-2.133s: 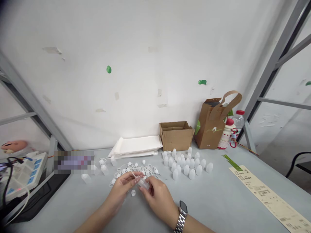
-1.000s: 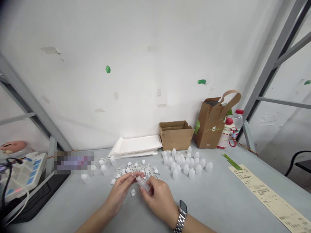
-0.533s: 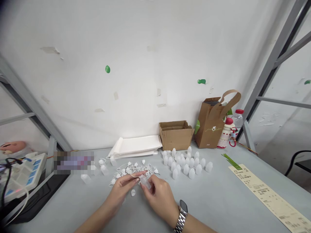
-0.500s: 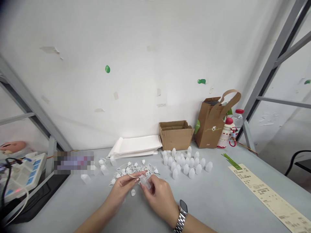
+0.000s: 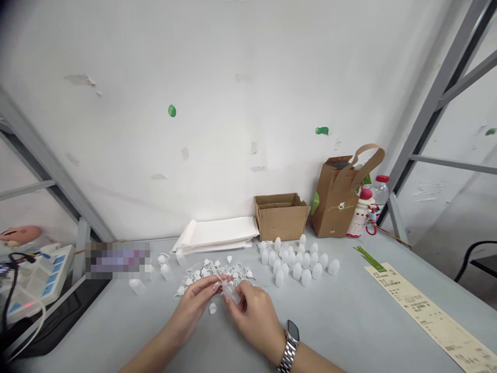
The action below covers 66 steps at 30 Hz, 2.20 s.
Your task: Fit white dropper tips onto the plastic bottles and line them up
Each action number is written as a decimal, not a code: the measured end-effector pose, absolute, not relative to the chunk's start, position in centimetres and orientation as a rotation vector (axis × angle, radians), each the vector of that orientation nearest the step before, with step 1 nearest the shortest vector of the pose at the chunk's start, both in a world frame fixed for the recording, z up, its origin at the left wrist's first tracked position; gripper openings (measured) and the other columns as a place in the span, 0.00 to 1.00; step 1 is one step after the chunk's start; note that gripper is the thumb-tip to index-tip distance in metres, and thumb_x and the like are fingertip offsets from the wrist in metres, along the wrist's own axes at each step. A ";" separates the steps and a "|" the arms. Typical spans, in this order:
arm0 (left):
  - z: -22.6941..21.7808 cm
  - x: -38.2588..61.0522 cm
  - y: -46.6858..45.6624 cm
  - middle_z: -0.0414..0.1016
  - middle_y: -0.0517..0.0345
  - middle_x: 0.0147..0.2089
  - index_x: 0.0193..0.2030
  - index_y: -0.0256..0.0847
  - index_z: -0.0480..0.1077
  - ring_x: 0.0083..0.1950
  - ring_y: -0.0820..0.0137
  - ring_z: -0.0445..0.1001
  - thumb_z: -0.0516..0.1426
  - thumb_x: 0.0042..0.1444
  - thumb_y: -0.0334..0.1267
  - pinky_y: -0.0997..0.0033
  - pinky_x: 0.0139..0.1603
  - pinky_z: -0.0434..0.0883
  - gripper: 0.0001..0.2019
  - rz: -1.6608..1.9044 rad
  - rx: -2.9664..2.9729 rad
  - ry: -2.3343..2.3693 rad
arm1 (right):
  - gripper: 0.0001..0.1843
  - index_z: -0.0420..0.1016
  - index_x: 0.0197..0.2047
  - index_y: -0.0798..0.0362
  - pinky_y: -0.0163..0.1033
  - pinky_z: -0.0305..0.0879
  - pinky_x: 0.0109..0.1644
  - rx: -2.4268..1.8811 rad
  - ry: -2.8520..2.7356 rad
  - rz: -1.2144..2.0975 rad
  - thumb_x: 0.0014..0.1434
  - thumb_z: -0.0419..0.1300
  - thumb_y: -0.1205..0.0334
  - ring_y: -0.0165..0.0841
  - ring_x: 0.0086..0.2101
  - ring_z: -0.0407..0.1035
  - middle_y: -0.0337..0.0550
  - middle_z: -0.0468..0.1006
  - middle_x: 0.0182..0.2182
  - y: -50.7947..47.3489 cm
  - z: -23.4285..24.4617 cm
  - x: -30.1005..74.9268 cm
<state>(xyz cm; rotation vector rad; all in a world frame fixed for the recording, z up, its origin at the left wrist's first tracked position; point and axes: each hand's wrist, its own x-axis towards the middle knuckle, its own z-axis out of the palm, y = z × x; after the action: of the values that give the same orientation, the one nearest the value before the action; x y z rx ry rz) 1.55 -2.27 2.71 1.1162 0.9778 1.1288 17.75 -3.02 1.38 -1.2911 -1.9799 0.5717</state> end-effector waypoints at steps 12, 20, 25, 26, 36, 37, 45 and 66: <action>2.9 1.4 -2.2 0.79 0.50 0.43 0.37 0.39 0.77 0.51 0.58 0.71 0.58 0.48 0.39 0.59 0.55 0.63 0.11 1.163 1.073 0.934 | 0.09 0.64 0.29 0.53 0.32 0.57 0.26 -1.309 -1.986 0.573 0.57 0.53 0.57 0.30 0.22 0.64 0.36 0.69 0.19 -3.0 1.4 17.8; 2.5 1.6 -2.1 0.78 0.49 0.44 0.38 0.40 0.76 0.49 0.58 0.73 0.63 0.43 0.44 0.59 0.52 0.66 0.15 1.106 1.108 0.994 | 0.07 0.64 0.29 0.52 0.32 0.57 0.27 -1.318 -2.032 0.528 0.56 0.54 0.58 0.30 0.22 0.64 0.36 0.69 0.19 -3.1 1.1 17.6; 2.9 1.9 -2.2 0.78 0.50 0.44 0.37 0.40 0.76 0.49 0.59 0.72 0.62 0.44 0.45 0.61 0.51 0.66 0.15 1.103 1.140 1.025 | 0.08 0.62 0.28 0.52 0.32 0.56 0.26 -1.314 -2.031 0.520 0.56 0.54 0.59 0.30 0.22 0.64 0.36 0.69 0.19 -3.0 0.8 17.7; 2.9 2.0 -2.2 0.78 0.50 0.44 0.38 0.40 0.76 0.49 0.59 0.72 0.62 0.44 0.45 0.62 0.50 0.66 0.15 1.091 1.148 1.014 | 0.08 0.61 0.27 0.51 0.32 0.56 0.26 -1.310 -2.031 0.520 0.56 0.54 0.59 0.29 0.22 0.63 0.36 0.69 0.19 -3.0 0.8 17.7; 2.7 2.4 -2.3 0.78 0.51 0.38 0.37 0.39 0.75 0.41 0.62 0.74 0.63 0.43 0.46 0.65 0.44 0.68 0.16 1.069 1.151 1.008 | 0.09 0.61 0.27 0.51 0.32 0.56 0.27 -1.268 -2.056 0.552 0.58 0.52 0.59 0.29 0.23 0.64 0.36 0.70 0.21 -2.9 1.1 17.7; 2.7 2.4 -2.3 0.78 0.51 0.39 0.38 0.39 0.75 0.42 0.61 0.73 0.63 0.42 0.46 0.65 0.44 0.68 0.17 1.079 1.149 1.021 | 0.09 0.61 0.27 0.51 0.32 0.56 0.27 -1.270 -2.059 0.547 0.58 0.52 0.59 0.29 0.23 0.64 0.36 0.70 0.21 -2.9 1.1 17.7; 2.2 2.0 -2.2 0.78 0.51 0.41 0.38 0.40 0.75 0.44 0.61 0.72 0.57 0.49 0.49 0.64 0.47 0.66 0.16 1.099 1.149 0.947 | 0.08 0.61 0.27 0.52 0.32 0.56 0.27 -1.325 -2.079 0.454 0.56 0.55 0.60 0.30 0.23 0.64 0.37 0.70 0.20 -3.1 1.1 17.7; 3.2 1.5 -1.9 0.78 0.48 0.43 0.37 0.39 0.76 0.48 0.58 0.73 0.63 0.42 0.45 0.60 0.50 0.67 0.16 1.142 1.084 1.059 | 0.05 0.68 0.37 0.53 0.34 0.62 0.33 -1.241 -2.015 0.649 0.57 0.54 0.62 0.31 0.27 0.67 0.39 0.73 0.27 -3.0 1.4 17.8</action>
<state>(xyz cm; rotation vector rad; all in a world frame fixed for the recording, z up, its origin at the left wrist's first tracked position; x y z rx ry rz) 1.50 -1.92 3.17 1.0840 1.0587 1.1420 17.83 -3.03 1.44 -1.2410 -2.0149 0.6493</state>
